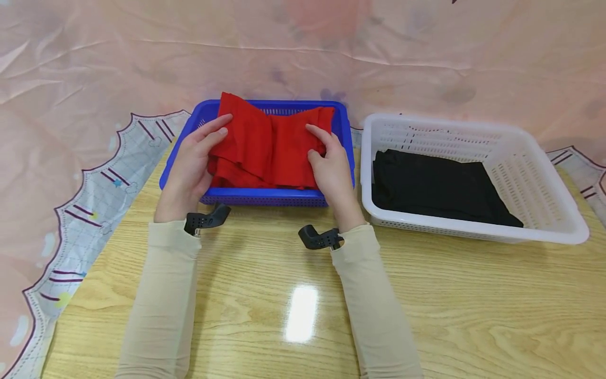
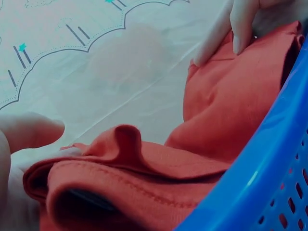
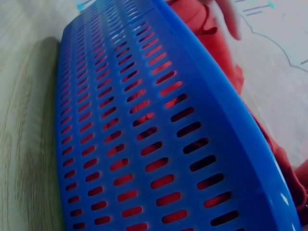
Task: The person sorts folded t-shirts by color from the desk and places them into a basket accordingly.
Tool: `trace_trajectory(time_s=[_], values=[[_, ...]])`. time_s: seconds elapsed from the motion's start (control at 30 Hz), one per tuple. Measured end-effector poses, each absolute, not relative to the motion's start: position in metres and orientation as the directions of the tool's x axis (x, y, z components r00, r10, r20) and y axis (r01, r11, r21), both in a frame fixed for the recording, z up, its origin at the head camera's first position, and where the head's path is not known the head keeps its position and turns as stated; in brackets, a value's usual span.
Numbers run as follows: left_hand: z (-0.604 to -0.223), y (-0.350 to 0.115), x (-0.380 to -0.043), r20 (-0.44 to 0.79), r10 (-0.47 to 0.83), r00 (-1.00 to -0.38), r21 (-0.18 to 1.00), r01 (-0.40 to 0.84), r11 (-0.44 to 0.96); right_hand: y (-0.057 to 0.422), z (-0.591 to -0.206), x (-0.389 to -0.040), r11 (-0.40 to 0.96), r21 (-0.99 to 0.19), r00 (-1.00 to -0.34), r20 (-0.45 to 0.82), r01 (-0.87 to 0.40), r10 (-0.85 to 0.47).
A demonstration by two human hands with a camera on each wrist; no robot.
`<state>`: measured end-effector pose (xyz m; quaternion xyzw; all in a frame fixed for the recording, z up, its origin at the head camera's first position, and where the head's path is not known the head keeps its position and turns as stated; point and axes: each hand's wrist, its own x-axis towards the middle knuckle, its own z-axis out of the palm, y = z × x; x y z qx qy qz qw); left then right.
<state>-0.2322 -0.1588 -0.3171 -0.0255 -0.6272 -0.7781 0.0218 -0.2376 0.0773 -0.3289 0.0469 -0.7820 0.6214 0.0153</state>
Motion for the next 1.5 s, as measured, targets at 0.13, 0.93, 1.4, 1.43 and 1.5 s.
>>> trace_trajectory(time_s=[0.13, 0.93, 1.4, 1.43, 1.5], values=[[-0.3165, -0.1589, -0.2321, 0.066, -0.01, -0.998, 0.979, 0.067, -0.193, 0.0763, -0.3294, -0.2375, 0.364, -0.926, -0.995, 0.075, -0.096, -0.071], [-0.3173, -0.1574, -0.2329, -0.008, -0.002, -1.0, 0.996, -0.007, -0.088, 0.0739, -0.33, -0.235, 0.473, -0.877, -0.991, 0.023, -0.084, -0.133], [-0.3177, -0.1548, -0.2322, -0.023, 0.014, -1.0, 1.0, -0.023, 0.001, 0.0729, -0.3295, -0.2328, 0.524, -0.848, -0.986, -0.007, -0.082, -0.166], [-0.3174, -0.1545, -0.232, -0.024, 0.015, -1.0, 1.0, -0.024, 0.008, 0.0728, -0.3293, -0.2327, 0.532, -0.842, -0.985, -0.007, -0.087, -0.172], [-0.3168, -0.1542, -0.2313, -0.03, 0.017, -0.999, 0.999, -0.029, 0.029, 0.0726, -0.3293, -0.2322, 0.551, -0.828, -0.982, -0.007, -0.099, -0.188]])
